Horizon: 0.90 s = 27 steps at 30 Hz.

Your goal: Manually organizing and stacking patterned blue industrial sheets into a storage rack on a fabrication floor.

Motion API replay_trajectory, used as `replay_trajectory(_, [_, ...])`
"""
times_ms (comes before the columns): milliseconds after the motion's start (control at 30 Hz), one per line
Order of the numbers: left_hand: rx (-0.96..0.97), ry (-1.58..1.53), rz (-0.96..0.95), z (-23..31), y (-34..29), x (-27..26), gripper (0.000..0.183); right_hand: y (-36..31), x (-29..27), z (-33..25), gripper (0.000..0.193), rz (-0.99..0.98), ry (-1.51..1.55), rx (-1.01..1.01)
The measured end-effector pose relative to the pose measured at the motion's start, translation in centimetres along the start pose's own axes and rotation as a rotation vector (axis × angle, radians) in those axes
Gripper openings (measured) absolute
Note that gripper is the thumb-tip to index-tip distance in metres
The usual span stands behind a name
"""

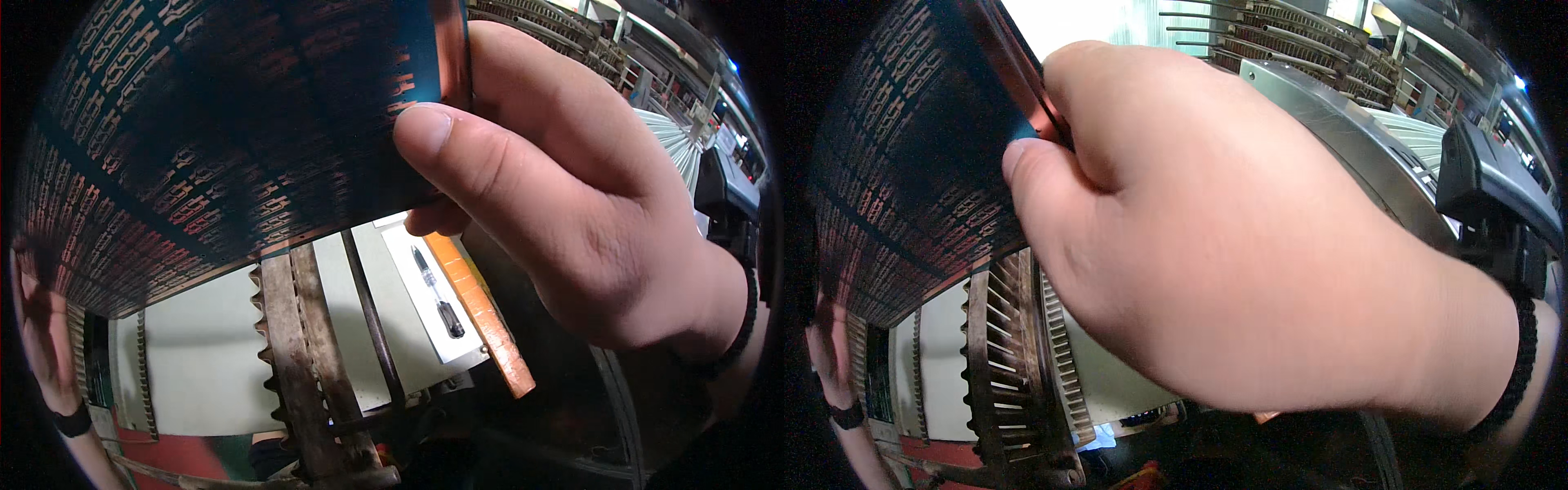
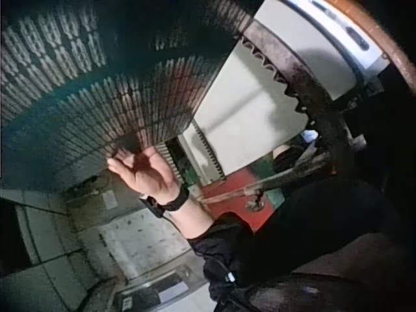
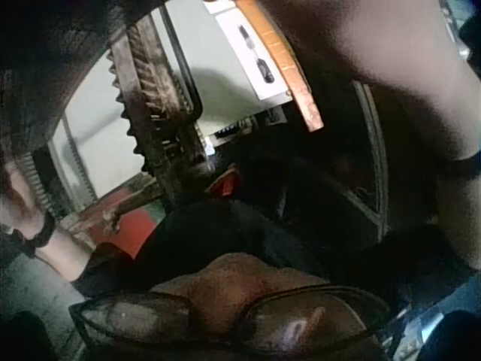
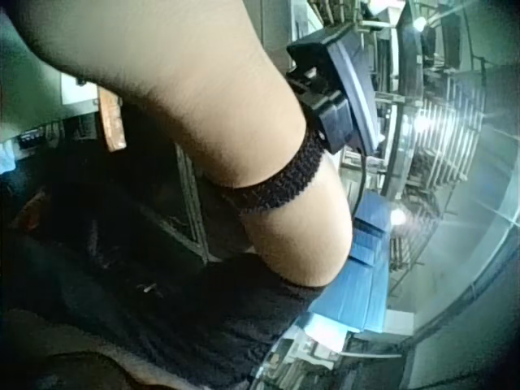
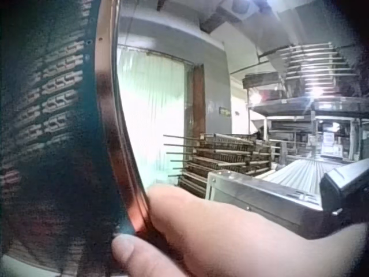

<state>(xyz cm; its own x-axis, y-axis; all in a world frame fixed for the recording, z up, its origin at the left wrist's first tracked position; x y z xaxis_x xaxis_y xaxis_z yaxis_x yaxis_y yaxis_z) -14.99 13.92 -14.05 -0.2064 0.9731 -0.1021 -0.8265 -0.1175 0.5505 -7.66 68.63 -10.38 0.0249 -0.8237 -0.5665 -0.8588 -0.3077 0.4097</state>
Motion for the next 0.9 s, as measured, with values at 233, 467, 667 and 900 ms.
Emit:
replay_trajectory(233, [-0.074, -0.158, -0.057, 0.1, 0.1, 2.9, 0.047, -0.5, 0.4, 0.9, 0.042, 0.007, -0.003, -0.003])
replay_trajectory(467, [-0.056, -0.337, 0.191, 1.5, -0.4, 5.3, 0.046, -0.2, 0.4, 0.8, 0.041, 0.001, -0.039, -0.02])
replay_trajectory(667, [-0.072, -0.254, -0.062, 0.5, -0.2, 5.0, 0.047, -0.3, 0.1, 0.3, 0.039, -0.007, -0.085, -0.033])
replay_trajectory(900, [-0.107, -0.227, -0.082, 0.2, 0.0, 4.1, 0.048, 0.2, 0.2, 0.0, 0.037, -0.018, -0.116, -0.047])
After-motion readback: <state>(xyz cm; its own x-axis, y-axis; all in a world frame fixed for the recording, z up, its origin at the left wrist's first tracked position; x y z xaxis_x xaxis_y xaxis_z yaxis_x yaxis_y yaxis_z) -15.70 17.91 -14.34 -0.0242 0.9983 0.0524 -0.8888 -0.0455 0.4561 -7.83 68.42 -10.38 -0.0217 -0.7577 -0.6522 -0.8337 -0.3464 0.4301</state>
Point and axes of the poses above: each hand's wrist, its own y-axis towards the middle knuckle, its own x-axis out of the palm, z = x × y, the point moved 8 cm from there along y, towards the middle knuckle, and after that the axes turned 5 degrees about -x, right-handed, at the moved point
